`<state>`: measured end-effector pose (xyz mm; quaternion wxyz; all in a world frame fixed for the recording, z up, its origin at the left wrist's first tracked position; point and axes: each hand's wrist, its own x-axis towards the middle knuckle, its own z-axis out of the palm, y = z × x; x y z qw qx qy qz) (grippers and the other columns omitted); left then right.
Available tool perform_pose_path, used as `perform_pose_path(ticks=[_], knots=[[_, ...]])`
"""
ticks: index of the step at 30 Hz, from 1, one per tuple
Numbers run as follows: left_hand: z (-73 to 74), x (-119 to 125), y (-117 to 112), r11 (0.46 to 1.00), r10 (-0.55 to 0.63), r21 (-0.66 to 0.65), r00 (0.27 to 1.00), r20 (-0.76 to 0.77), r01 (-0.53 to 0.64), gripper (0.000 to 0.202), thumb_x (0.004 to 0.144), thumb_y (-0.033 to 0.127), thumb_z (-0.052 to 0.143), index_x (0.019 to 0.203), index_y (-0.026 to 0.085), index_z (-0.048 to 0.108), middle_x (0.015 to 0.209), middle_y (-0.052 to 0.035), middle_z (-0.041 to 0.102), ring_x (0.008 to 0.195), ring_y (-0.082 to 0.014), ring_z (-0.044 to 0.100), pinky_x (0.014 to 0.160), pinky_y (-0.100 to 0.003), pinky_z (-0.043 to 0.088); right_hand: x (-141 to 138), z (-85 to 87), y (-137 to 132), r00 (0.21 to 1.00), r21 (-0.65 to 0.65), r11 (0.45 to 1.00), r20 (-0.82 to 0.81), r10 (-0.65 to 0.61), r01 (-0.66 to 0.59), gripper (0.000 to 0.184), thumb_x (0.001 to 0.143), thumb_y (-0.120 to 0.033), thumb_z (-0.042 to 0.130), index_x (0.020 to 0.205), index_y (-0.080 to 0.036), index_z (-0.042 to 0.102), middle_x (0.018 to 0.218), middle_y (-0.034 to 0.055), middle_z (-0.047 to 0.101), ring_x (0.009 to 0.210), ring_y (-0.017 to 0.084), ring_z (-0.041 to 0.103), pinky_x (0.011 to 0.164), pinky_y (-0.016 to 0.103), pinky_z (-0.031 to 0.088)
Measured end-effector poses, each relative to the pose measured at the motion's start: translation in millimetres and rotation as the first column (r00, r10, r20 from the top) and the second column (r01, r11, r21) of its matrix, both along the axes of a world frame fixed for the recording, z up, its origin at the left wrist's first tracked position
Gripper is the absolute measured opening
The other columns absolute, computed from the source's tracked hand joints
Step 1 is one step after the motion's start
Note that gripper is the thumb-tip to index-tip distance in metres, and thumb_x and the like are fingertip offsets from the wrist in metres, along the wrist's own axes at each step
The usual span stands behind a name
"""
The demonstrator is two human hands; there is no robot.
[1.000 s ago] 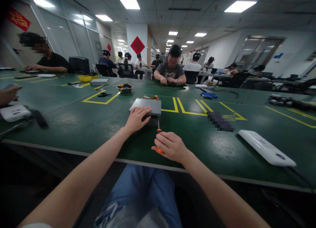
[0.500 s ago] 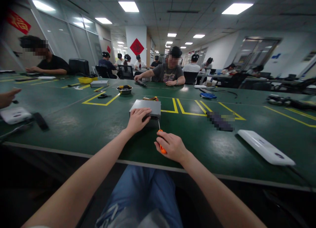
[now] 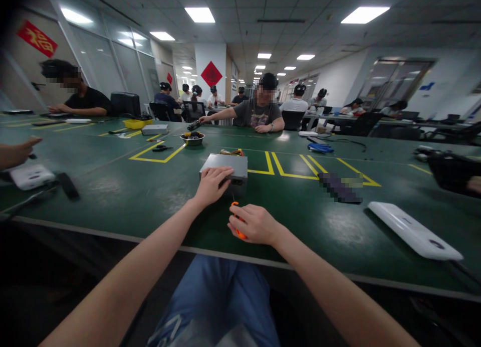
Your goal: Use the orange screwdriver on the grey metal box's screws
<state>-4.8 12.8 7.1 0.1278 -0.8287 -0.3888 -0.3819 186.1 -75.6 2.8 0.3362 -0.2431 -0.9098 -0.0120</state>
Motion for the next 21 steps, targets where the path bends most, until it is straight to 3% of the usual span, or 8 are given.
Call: perform_pose_path(ticks=[2, 4, 6, 8, 17, 21], knots=[[-0.1, -0.2, 0.1, 1.000, -0.001, -0.004, 1.000, -0.004, 0.001, 0.033, 0.090, 0.025, 0.040, 0.121, 0.026, 0.050, 0.126, -0.0016, 0.055, 0.116, -0.0177, 0.047, 0.098, -0.037, 0.028, -4.7, 0.1, 2.3, 1.000, 0.045, 0.999, -0.009, 0.008, -0.008, 0.007, 0.079, -0.025, 0.058, 0.084, -0.024, 0.063, 0.095, 0.0055, 0.066, 0.068, 0.012, 0.062, 0.067, 0.027, 0.051], [-0.3, 0.1, 0.3, 1.000, 0.002, -0.013, 1.000, -0.002, -0.002, 0.034, 0.089, 0.024, 0.041, 0.122, 0.027, 0.050, 0.126, -0.0013, 0.055, 0.115, -0.0176, 0.047, 0.099, -0.037, 0.028, -8.3, -1.0, 3.1, 0.999, 0.208, 0.978, 0.045, -0.010, 0.000, 0.007, 0.080, -0.022, 0.056, 0.084, -0.021, 0.062, 0.094, 0.0068, 0.066, 0.066, 0.012, 0.062, 0.062, 0.026, 0.050], [-0.1, 0.6, 0.1, 1.000, 0.007, -0.020, 1.000, -0.001, -0.007, 0.034, 0.089, 0.024, 0.042, 0.122, 0.027, 0.050, 0.126, -0.0009, 0.055, 0.115, -0.0177, 0.047, 0.099, -0.037, 0.028, -10.5, -2.0, 2.6, 0.992, 0.397, 0.918, 0.112, -0.059, 0.010, 0.007, 0.081, -0.020, 0.054, 0.084, -0.018, 0.060, 0.093, 0.0086, 0.066, 0.064, 0.013, 0.061, 0.059, 0.026, 0.049], [0.5, 0.8, -0.4, 1.000, 0.013, -0.023, 1.000, -0.001, -0.013, 0.034, 0.089, 0.024, 0.043, 0.122, 0.027, 0.050, 0.126, -0.0007, 0.055, 0.115, -0.0178, 0.048, 0.098, -0.037, 0.028, -11.7, -2.0, 1.6, 0.985, 0.503, 0.864, 0.143, -0.101, 0.016, 0.006, 0.081, -0.019, 0.053, 0.083, -0.016, 0.058, 0.092, 0.0100, 0.065, 0.064, 0.013, 0.061, 0.058, 0.026, 0.049], [2.1, 1.2, -0.8, 1.000, 0.018, 0.006, 1.000, -0.006, -0.018, 0.033, 0.089, 0.023, 0.043, 0.121, 0.027, 0.050, 0.126, 0.0001, 0.055, 0.115, -0.0162, 0.048, 0.097, -0.035, 0.030, -12.2, 0.1, 2.5, 0.985, 0.518, 0.852, 0.094, -0.146, 0.077, 0.004, 0.080, -0.017, 0.053, 0.083, -0.016, 0.055, 0.091, 0.0091, 0.064, 0.066, 0.013, 0.060, 0.058, 0.024, 0.049], [1.8, 2.3, -1.0, 1.000, 0.021, -0.007, 1.000, -0.007, -0.021, 0.032, 0.089, 0.024, 0.042, 0.120, 0.027, 0.052, 0.125, -0.0009, 0.056, 0.114, -0.0170, 0.048, 0.097, -0.036, 0.029, -14.5, -1.7, 0.9, 0.986, 0.462, 0.884, 0.101, -0.133, 0.072, 0.020, 0.082, -0.032, 0.051, 0.090, -0.015, 0.055, 0.098, 0.0136, 0.062, 0.076, 0.018, 0.063, 0.062, 0.027, 0.052]])
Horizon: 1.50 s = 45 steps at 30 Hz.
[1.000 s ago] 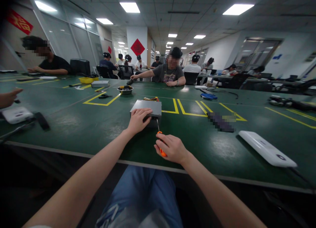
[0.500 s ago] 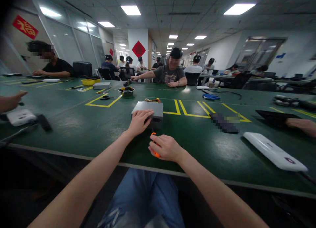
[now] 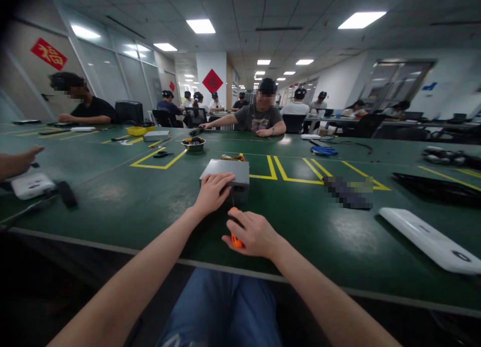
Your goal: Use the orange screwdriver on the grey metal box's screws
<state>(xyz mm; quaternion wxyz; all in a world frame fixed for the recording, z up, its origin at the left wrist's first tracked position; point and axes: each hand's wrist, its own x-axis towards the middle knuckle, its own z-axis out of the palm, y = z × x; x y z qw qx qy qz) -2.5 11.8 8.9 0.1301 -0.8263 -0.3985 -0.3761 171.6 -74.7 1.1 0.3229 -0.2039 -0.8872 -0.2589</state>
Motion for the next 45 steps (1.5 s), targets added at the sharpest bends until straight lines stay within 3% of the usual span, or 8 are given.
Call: perform_pose_path(ticks=[3, 9, 16, 23, 30, 36, 40, 45], knots=[[-0.7, 0.1, 0.5, 1.000, 0.000, -0.012, 1.000, 0.010, 0.000, 0.033, 0.090, 0.022, 0.038, 0.120, 0.027, 0.052, 0.125, -0.0005, 0.056, 0.114, -0.0163, 0.049, 0.097, -0.035, 0.028, -0.7, -0.1, -2.4, 0.999, -0.067, 0.997, 0.025, 0.046, -0.044, 0.040, 0.083, -0.044, 0.044, 0.104, -0.011, 0.052, 0.107, 0.0188, 0.057, 0.087, 0.022, 0.063, 0.064, 0.030, 0.053], [-1.4, 1.2, 1.6, 1.000, 0.000, -0.019, 0.999, 0.036, 0.001, 0.032, 0.092, 0.022, 0.035, 0.117, 0.026, 0.054, 0.124, 0.0006, 0.057, 0.115, -0.0151, 0.047, 0.098, -0.035, 0.026, -0.8, -0.6, -0.5, 0.997, -0.040, 0.997, 0.038, 0.068, -0.067, 0.037, 0.085, -0.044, 0.049, 0.104, -0.014, 0.051, 0.107, 0.0176, 0.060, 0.082, 0.021, 0.064, 0.067, 0.032, 0.053], [-1.1, 3.8, 0.0, 1.000, 0.005, -0.012, 0.997, 0.071, -0.004, 0.030, 0.092, 0.023, 0.036, 0.114, 0.026, 0.056, 0.122, 0.0005, 0.059, 0.113, -0.0153, 0.049, 0.098, -0.035, 0.026, -1.8, -4.2, 0.9, 0.987, -0.179, 0.973, -0.100, 0.127, -0.143, 0.053, 0.079, -0.054, 0.055, 0.110, -0.013, 0.045, 0.109, 0.0183, 0.060, 0.096, 0.025, 0.063, 0.075, 0.033, 0.054], [-2.4, 3.9, 0.7, 1.000, 0.008, -0.010, 0.997, 0.078, -0.007, 0.031, 0.092, 0.022, 0.035, 0.114, 0.026, 0.056, 0.122, 0.0009, 0.059, 0.114, -0.0152, 0.048, 0.098, -0.035, 0.026, -1.1, -0.6, -1.8, 0.993, -0.139, 0.985, 0.046, 0.107, -0.100, 0.040, 0.087, -0.044, 0.045, 0.115, -0.016, 0.046, 0.114, 0.0181, 0.056, 0.092, 0.023, 0.063, 0.070, 0.033, 0.053], [-2.6, 4.1, 0.7, 1.000, 0.012, -0.014, 0.996, 0.086, -0.010, 0.031, 0.092, 0.022, 0.035, 0.114, 0.027, 0.056, 0.121, 0.0014, 0.059, 0.114, -0.0145, 0.048, 0.098, -0.035, 0.026, -1.2, -6.9, 1.6, 0.974, -0.204, 0.961, -0.166, 0.155, -0.187, 0.044, 0.078, -0.047, 0.060, 0.104, -0.017, 0.042, 0.106, 0.0165, 0.059, 0.093, 0.024, 0.063, 0.069, 0.033, 0.055], [-0.6, 3.2, -1.2, 1.000, 0.006, -0.031, 0.997, 0.071, -0.004, 0.032, 0.092, 0.022, 0.034, 0.115, 0.026, 0.056, 0.122, 0.0004, 0.058, 0.114, -0.0152, 0.049, 0.098, -0.035, 0.028, -0.8, 0.6, -2.9, 0.988, -0.201, 0.970, 0.033, 0.148, -0.139, 0.036, 0.087, -0.038, 0.047, 0.115, -0.016, 0.046, 0.116, 0.0190, 0.050, 0.102, 0.025, 0.058, 0.075, 0.035, 0.053], [-0.7, 3.0, -1.3, 1.000, 0.010, -0.028, 0.998, 0.057, -0.009, 0.032, 0.092, 0.022, 0.034, 0.117, 0.026, 0.055, 0.124, 0.0000, 0.057, 0.115, -0.0155, 0.048, 0.097, -0.035, 0.028, -0.1, -4.6, -2.0, 0.988, -0.133, 0.979, -0.035, 0.150, -0.154, 0.034, 0.082, -0.037, 0.054, 0.107, -0.015, 0.045, 0.109, 0.0176, 0.055, 0.092, 0.023, 0.062, 0.069, 0.032, 0.054], [-3.1, 3.5, 0.6, 1.000, 0.019, 0.003, 0.999, 0.050, -0.019, 0.030, 0.093, 0.027, 0.034, 0.116, 0.027, 0.055, 0.122, 0.0000, 0.058, 0.114, -0.0161, 0.049, 0.097, -0.036, 0.028, -0.8, -3.6, -3.0, 0.984, -0.224, 0.959, -0.081, 0.161, -0.176, 0.037, 0.083, -0.038, 0.051, 0.111, -0.015, 0.043, 0.113, 0.0178, 0.054, 0.097, 0.022, 0.061, 0.072, 0.032, 0.054]])
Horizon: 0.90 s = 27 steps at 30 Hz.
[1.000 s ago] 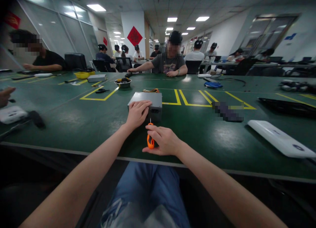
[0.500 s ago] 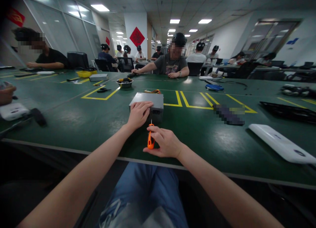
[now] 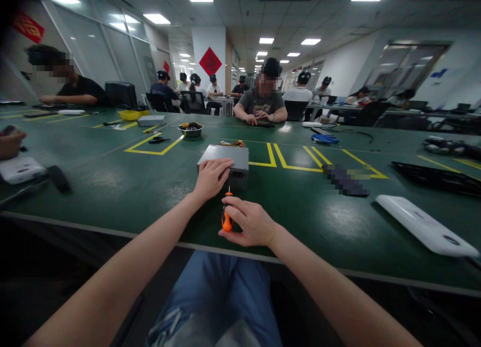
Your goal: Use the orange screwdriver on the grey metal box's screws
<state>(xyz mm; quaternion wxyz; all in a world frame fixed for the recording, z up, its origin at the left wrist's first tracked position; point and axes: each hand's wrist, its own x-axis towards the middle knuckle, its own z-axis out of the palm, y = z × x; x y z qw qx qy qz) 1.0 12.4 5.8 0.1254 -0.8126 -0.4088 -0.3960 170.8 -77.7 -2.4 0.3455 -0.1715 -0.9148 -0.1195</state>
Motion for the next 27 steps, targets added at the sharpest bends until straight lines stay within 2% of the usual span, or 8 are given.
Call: perform_pose_path(ticks=[4, 7, 11, 15, 18, 22, 27], knots=[[-1.9, 0.0, 1.1, 1.000, 0.017, 0.017, 1.000, -0.018, -0.017, 0.031, 0.094, 0.028, 0.034, 0.118, 0.028, 0.053, 0.124, 0.0001, 0.057, 0.115, -0.0162, 0.048, 0.096, -0.036, 0.029, -1.6, 5.7, -2.3, 0.991, 0.043, 0.999, 0.128, -0.026, 0.021, 0.038, 0.086, -0.036, 0.047, 0.118, -0.016, 0.046, 0.117, 0.0183, 0.050, 0.099, 0.023, 0.059, 0.075, 0.034, 0.053], [-1.8, -0.7, 0.5, 1.000, 0.020, 0.018, 0.999, -0.034, -0.019, 0.032, 0.094, 0.027, 0.034, 0.120, 0.028, 0.051, 0.125, -0.0002, 0.056, 0.116, -0.0162, 0.047, 0.096, -0.036, 0.029, -1.1, 2.5, -1.1, 0.998, 0.084, 0.996, 0.056, -0.029, 0.024, 0.032, 0.084, -0.035, 0.050, 0.110, -0.015, 0.047, 0.112, 0.0174, 0.055, 0.094, 0.022, 0.062, 0.070, 0.032, 0.054], [-0.7, -2.0, -1.4, 1.000, 0.014, 0.012, 0.998, -0.055, -0.013, 0.033, 0.093, 0.025, 0.035, 0.123, 0.027, 0.049, 0.127, -0.0010, 0.055, 0.118, -0.0169, 0.046, 0.098, -0.036, 0.029, 1.6, -3.8, 1.5, 0.999, 0.029, 1.000, -0.043, -0.006, 0.007, 0.034, 0.081, -0.037, 0.053, 0.106, -0.017, 0.043, 0.111, 0.0173, 0.057, 0.095, 0.023, 0.062, 0.068, 0.032, 0.054], [-0.3, -2.4, -2.3, 1.000, 0.014, 0.019, 0.997, -0.072, -0.013, 0.033, 0.092, 0.025, 0.036, 0.123, 0.026, 0.048, 0.128, -0.0010, 0.054, 0.117, -0.0176, 0.046, 0.098, -0.037, 0.028, 2.1, -0.2, -0.1, 1.000, -0.047, 0.999, 0.012, 0.005, -0.004, 0.043, 0.082, -0.038, 0.051, 0.116, -0.014, 0.041, 0.116, 0.0201, 0.052, 0.101, 0.024, 0.059, 0.074, 0.034, 0.054], [-0.7, -2.3, -2.2, 1.000, 0.017, 0.022, 0.997, -0.076, -0.015, 0.033, 0.092, 0.024, 0.037, 0.123, 0.026, 0.048, 0.128, -0.0012, 0.054, 0.117, -0.0176, 0.046, 0.097, -0.036, 0.029, 1.0, 2.4, -1.5, 0.996, -0.014, 0.999, 0.085, -0.029, 0.030, 0.040, 0.084, -0.036, 0.048, 0.117, -0.014, 0.045, 0.118, 0.0193, 0.051, 0.103, 0.025, 0.057, 0.077, 0.036, 0.053], [-1.4, -2.0, -2.0, 1.000, 0.020, 0.022, 0.998, -0.065, -0.019, 0.033, 0.091, 0.024, 0.037, 0.122, 0.026, 0.049, 0.127, -0.0011, 0.054, 0.117, -0.0175, 0.046, 0.097, -0.037, 0.028, 0.6, -1.0, -0.1, 0.999, 0.030, 0.999, 0.022, -0.033, 0.032, 0.037, 0.082, -0.037, 0.052, 0.112, -0.015, 0.046, 0.111, 0.0168, 0.055, 0.095, 0.023, 0.061, 0.072, 0.033, 0.054], [-1.9, -1.9, -1.8, 1.000, 0.016, 0.008, 0.998, -0.061, -0.016, 0.033, 0.091, 0.024, 0.039, 0.122, 0.026, 0.048, 0.128, -0.0011, 0.054, 0.116, -0.0175, 0.047, 0.096, -0.036, 0.029, 1.0, -0.4, 0.6, 1.000, -0.053, 0.998, 0.005, -0.021, 0.022, 0.045, 0.082, -0.042, 0.053, 0.116, -0.014, 0.042, 0.114, 0.0182, 0.053, 0.103, 0.025, 0.058, 0.074, 0.034, 0.054]])
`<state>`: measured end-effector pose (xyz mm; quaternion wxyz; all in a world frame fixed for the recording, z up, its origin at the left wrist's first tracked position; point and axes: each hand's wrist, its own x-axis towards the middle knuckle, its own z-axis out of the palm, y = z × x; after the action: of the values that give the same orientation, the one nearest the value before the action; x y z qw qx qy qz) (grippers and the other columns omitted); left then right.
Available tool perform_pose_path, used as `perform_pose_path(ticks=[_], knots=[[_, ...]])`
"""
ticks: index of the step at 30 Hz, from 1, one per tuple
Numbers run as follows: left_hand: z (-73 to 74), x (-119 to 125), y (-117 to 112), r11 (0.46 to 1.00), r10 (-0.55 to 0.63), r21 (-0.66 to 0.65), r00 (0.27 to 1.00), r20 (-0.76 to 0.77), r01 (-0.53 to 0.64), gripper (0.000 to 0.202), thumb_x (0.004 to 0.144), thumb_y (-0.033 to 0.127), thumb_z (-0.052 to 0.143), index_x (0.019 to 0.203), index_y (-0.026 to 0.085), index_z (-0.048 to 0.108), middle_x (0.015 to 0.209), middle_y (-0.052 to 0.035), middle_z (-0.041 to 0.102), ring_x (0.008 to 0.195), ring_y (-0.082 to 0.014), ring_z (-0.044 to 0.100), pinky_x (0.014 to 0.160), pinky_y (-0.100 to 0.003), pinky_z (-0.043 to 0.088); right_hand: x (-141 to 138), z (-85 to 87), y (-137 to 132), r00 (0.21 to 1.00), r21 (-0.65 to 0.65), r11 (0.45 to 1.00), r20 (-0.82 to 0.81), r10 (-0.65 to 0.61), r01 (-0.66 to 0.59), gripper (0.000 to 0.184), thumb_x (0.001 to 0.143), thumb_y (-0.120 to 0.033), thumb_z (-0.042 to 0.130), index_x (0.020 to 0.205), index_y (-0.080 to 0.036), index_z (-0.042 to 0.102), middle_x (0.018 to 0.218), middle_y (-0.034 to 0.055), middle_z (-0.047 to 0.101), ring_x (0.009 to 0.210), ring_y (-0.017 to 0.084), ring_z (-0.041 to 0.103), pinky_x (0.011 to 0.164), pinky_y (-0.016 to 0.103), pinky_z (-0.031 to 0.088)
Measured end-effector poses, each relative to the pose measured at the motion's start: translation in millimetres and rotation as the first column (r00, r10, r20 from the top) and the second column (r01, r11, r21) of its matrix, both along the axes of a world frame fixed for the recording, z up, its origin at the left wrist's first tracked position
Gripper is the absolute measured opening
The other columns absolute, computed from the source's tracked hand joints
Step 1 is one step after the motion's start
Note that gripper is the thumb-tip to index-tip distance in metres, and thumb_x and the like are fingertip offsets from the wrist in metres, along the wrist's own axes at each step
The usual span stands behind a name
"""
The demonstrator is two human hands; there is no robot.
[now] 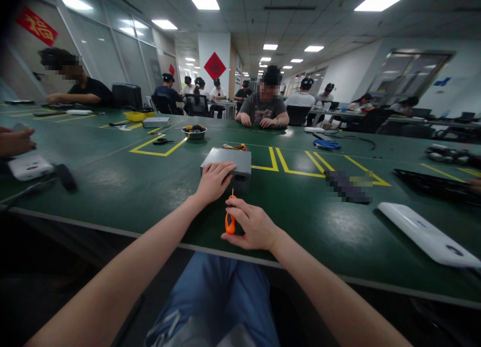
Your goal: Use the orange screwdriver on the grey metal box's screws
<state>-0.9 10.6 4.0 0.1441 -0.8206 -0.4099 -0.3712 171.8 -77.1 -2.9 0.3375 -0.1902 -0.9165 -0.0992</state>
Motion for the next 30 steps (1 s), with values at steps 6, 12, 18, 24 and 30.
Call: perform_pose_path(ticks=[6, 12, 18, 24, 30], knots=[[-0.1, 0.2, 1.2, 1.000, 0.002, -0.011, 1.000, 0.006, -0.002, 0.033, 0.091, 0.024, 0.039, 0.122, 0.026, 0.049, 0.127, -0.0011, 0.054, 0.116, -0.0179, 0.046, 0.097, -0.037, 0.029, -0.9, 2.5, -1.4, 0.997, 0.128, 0.991, 0.066, -0.041, 0.032, 0.035, 0.083, -0.039, 0.052, 0.110, -0.017, 0.049, 0.113, 0.0173, 0.055, 0.090, 0.023, 0.062, 0.071, 0.035, 0.053], [0.8, 0.2, 0.6, 1.000, 0.004, -0.021, 1.000, 0.007, -0.004, 0.033, 0.091, 0.025, 0.037, 0.122, 0.027, 0.049, 0.128, -0.0008, 0.054, 0.116, -0.0177, 0.046, 0.097, -0.037, 0.029, -0.2, 0.5, -0.7, 0.999, 0.058, 0.998, -0.037, -0.006, 0.008, 0.040, 0.081, -0.044, 0.055, 0.108, -0.017, 0.044, 0.112, 0.0173, 0.055, 0.095, 0.023, 0.061, 0.069, 0.033, 0.054], [1.2, 0.6, -0.4, 1.000, 0.009, -0.016, 1.000, 0.007, -0.008, 0.033, 0.091, 0.024, 0.037, 0.122, 0.027, 0.049, 0.127, -0.0007, 0.054, 0.116, -0.0177, 0.047, 0.097, -0.037, 0.029, -0.8, 3.3, -2.3, 0.995, 0.136, 0.990, 0.088, -0.042, 0.030, 0.037, 0.084, -0.039, 0.051, 0.112, -0.015, 0.047, 0.113, 0.0184, 0.054, 0.091, 0.023, 0.062, 0.071, 0.034, 0.054], [0.8, 0.0, -0.2, 1.000, 0.007, -0.013, 1.000, 0.008, -0.007, 0.033, 0.091, 0.025, 0.038, 0.122, 0.026, 0.049, 0.127, -0.0014, 0.054, 0.116, -0.0180, 0.046, 0.097, -0.037, 0.029, -0.1, -0.6, -0.8, 1.000, 0.035, 0.999, -0.015, 0.006, -0.005, 0.040, 0.080, -0.042, 0.057, 0.107, -0.016, 0.043, 0.112, 0.0180, 0.057, 0.098, 0.024, 0.061, 0.072, 0.032, 0.054], [-0.2, 0.1, 0.5, 1.000, 0.000, 0.011, 1.000, 0.018, 0.000, 0.031, 0.091, 0.025, 0.039, 0.120, 0.026, 0.050, 0.126, -0.0004, 0.055, 0.115, -0.0174, 0.047, 0.096, -0.036, 0.029, -1.2, 4.5, -3.3, 0.992, 0.057, 0.998, 0.122, -0.024, 0.017, 0.039, 0.085, -0.039, 0.049, 0.116, -0.015, 0.045, 0.117, 0.0200, 0.052, 0.092, 0.022, 0.062, 0.073, 0.034, 0.054]])
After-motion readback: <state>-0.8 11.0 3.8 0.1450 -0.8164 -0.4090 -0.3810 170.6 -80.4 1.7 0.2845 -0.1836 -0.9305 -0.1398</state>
